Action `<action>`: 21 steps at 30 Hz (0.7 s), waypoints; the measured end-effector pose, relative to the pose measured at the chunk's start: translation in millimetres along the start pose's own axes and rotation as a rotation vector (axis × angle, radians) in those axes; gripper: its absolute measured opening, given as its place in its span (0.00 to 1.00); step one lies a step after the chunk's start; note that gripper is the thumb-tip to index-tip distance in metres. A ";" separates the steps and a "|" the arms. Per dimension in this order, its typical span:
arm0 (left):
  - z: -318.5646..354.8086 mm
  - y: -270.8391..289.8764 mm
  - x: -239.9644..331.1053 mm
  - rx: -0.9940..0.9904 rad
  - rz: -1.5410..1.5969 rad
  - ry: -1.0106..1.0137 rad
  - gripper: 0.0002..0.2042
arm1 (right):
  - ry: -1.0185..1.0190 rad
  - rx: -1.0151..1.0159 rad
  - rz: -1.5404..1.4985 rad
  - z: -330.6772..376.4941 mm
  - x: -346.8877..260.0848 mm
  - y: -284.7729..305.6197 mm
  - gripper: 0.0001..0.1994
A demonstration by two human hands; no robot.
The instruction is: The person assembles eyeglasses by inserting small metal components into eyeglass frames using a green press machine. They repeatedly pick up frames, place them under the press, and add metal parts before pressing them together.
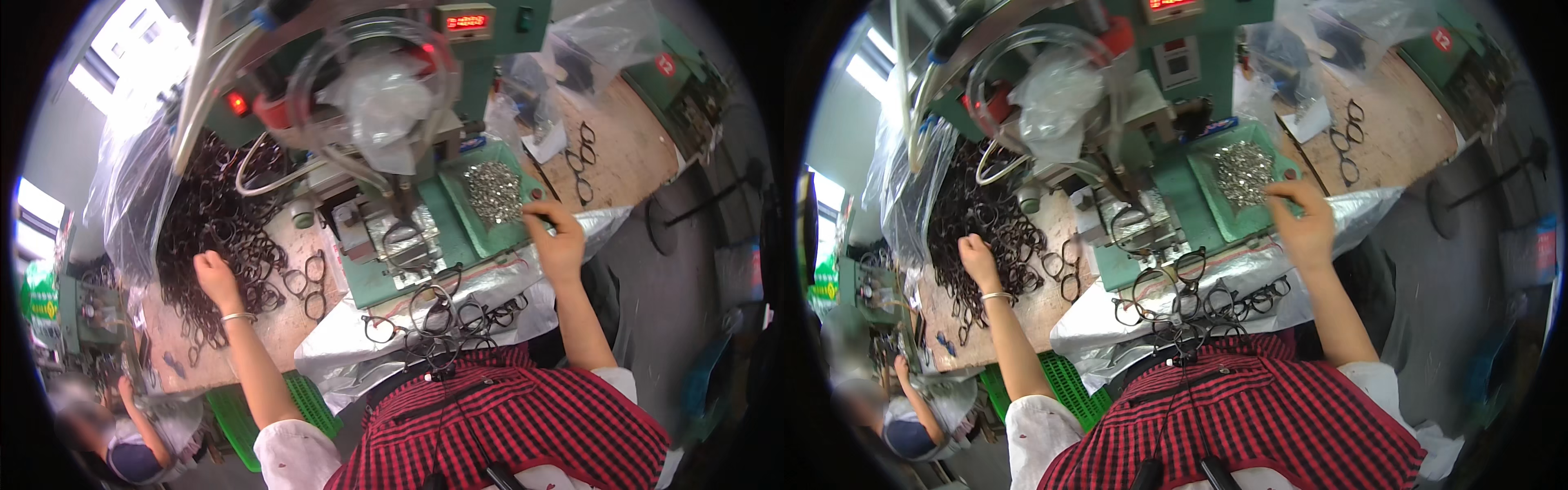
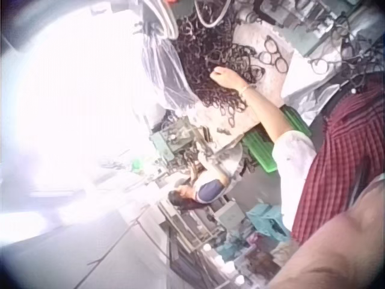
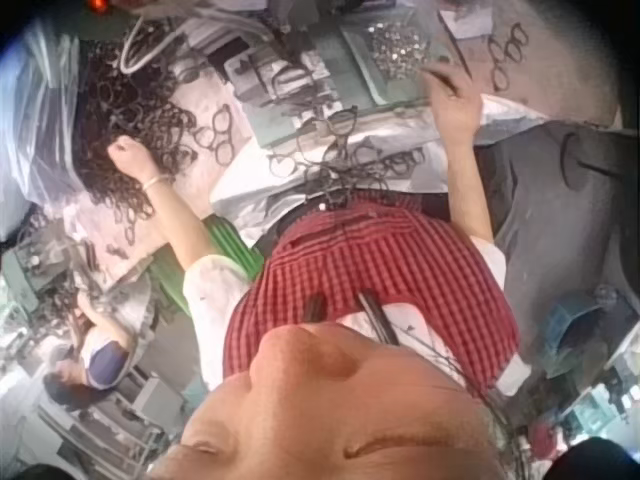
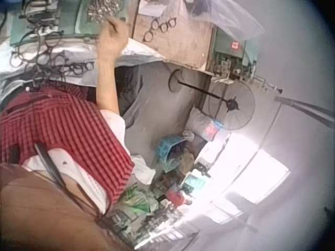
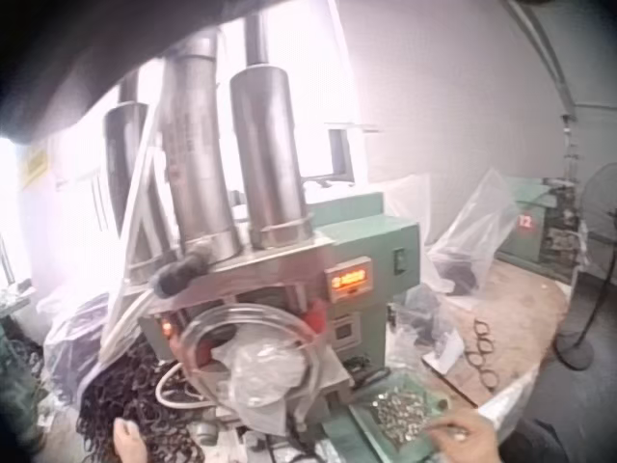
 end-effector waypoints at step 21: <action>101.6 8.9 299.3 -0.433 1.173 -0.569 0.08 | -0.073 -0.308 -0.733 -19.1 -108.3 -99.6 0.24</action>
Point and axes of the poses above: each hand's wrist, its own z-axis away from the middle knuckle, its own y-axis out of the back of the hand, x = y × z, the point moved 2 cm from there along -z, towards the middle knuckle, and after that the axes turned 10 degrees about z, right-handed, at the moved point
